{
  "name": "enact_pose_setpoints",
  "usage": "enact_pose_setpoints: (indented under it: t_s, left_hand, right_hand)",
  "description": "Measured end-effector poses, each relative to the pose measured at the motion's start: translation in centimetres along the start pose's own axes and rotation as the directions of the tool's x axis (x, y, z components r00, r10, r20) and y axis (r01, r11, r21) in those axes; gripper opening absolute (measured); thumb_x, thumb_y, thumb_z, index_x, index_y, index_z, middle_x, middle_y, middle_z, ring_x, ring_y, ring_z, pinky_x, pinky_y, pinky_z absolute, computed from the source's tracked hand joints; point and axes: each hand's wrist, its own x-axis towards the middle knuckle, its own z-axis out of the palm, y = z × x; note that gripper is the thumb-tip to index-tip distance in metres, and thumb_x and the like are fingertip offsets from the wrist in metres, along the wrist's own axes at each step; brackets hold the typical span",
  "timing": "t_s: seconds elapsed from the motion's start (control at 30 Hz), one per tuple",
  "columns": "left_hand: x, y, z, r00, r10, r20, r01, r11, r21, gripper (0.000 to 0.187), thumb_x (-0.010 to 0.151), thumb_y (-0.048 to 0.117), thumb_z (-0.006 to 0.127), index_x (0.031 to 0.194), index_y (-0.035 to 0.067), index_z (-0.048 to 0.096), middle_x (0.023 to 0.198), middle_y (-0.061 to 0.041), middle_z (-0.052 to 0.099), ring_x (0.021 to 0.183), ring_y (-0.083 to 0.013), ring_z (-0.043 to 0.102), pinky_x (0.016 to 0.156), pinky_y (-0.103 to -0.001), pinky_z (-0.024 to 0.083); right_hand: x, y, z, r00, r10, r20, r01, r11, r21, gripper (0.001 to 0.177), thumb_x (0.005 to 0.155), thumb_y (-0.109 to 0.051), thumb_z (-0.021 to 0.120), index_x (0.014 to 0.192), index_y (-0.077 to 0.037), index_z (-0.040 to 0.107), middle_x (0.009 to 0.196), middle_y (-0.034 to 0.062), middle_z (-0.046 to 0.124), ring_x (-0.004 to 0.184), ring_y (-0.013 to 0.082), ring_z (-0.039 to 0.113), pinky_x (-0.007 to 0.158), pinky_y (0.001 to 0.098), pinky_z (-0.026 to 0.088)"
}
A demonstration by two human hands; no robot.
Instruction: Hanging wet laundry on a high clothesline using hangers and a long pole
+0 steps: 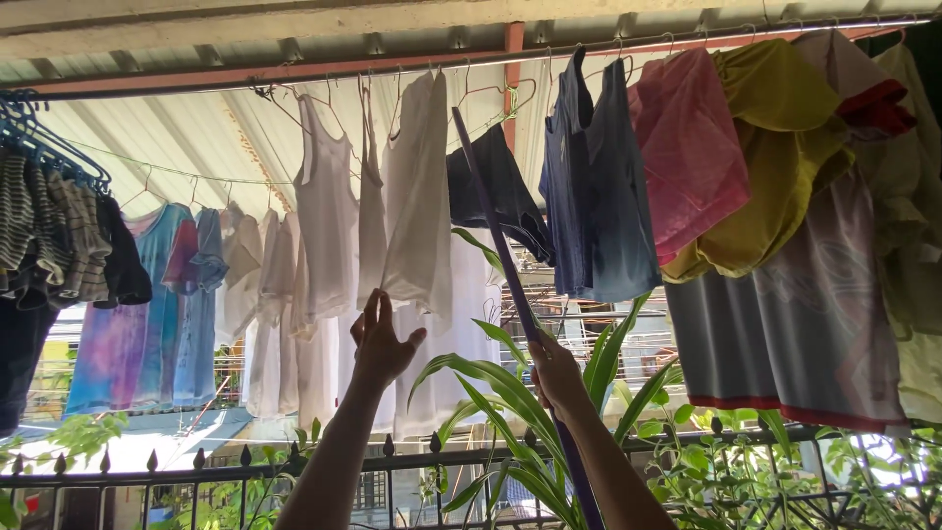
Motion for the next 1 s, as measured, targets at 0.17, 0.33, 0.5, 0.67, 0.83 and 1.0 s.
enact_pose_setpoints:
  t_s: [0.17,0.33,0.5,0.67,0.83,1.0]
  left_hand:
    - [-1.7,1.4,-0.4,0.998,0.047,0.048,-0.047,0.999,-0.002,0.096,0.088,0.045,0.070,0.164,0.014,0.019,0.171,-0.001,0.008,0.152,-0.0417,0.016,0.109,-0.069,0.043]
    - [-3.3,2.8,-0.4,0.993,0.080,0.087,-0.080,0.997,-0.008,0.094,0.089,0.043,0.069,0.163,0.013,0.019,0.171,-0.001,0.008,0.152,-0.0420,0.016,0.111,-0.068,0.042]
    - [-4.1,3.6,-0.3,0.984,0.137,0.111,-0.135,0.991,-0.025,0.095,0.089,0.043,0.070,0.163,0.012,0.020,0.171,-0.004,0.010,0.152,-0.0425,0.017,0.110,-0.068,0.042]
    - [-4.7,4.3,0.0,0.975,0.188,0.115,-0.183,0.982,-0.054,0.095,0.087,0.041,0.072,0.162,0.011,0.022,0.171,-0.004,0.011,0.152,-0.0422,0.018,0.114,-0.066,0.039]
    - [-5.5,4.7,-0.7,0.974,0.200,0.109,-0.192,0.978,-0.076,0.095,0.088,0.040,0.072,0.162,0.010,0.022,0.171,-0.006,0.012,0.152,-0.0430,0.018,0.115,-0.066,0.037]
    - [-5.9,4.3,-1.6,0.976,0.187,0.110,-0.183,0.982,-0.049,0.095,0.088,0.040,0.072,0.162,0.011,0.021,0.170,-0.005,0.013,0.151,-0.0429,0.019,0.115,-0.064,0.038]
  right_hand:
    - [0.6,-0.4,0.7,1.000,-0.025,0.002,0.025,1.000,0.001,0.047,0.102,-0.025,0.056,0.148,-0.013,0.053,0.054,0.0120,0.053,0.029,0.0165,0.045,0.022,0.0266,0.034]
    - [-1.1,-0.8,1.1,1.000,0.000,-0.004,0.000,1.000,-0.011,0.048,0.103,-0.025,0.054,0.149,-0.012,0.052,0.052,0.0096,0.051,0.030,0.0150,0.045,0.024,0.0259,0.034]
    - [-1.6,-0.9,1.3,0.999,-0.026,-0.036,0.024,0.999,-0.047,0.047,0.103,-0.025,0.054,0.148,-0.010,0.052,0.051,0.0094,0.051,0.030,0.0151,0.045,0.025,0.0264,0.033]
    - [-0.8,-0.7,1.6,0.999,-0.025,-0.034,0.023,0.999,-0.049,0.048,0.103,-0.026,0.053,0.149,-0.010,0.052,0.052,0.0093,0.051,0.031,0.0150,0.044,0.026,0.0262,0.034]
    - [-0.4,-0.8,1.6,0.997,-0.072,-0.042,0.067,0.992,-0.107,0.045,0.104,-0.024,0.053,0.146,-0.011,0.054,0.051,0.0098,0.053,0.029,0.0157,0.045,0.025,0.0267,0.035]
    - [0.9,0.9,1.5,0.994,-0.088,-0.061,0.079,0.988,-0.135,0.045,0.105,-0.025,0.051,0.148,-0.011,0.053,0.052,0.0097,0.055,0.030,0.0156,0.048,0.026,0.0269,0.037]
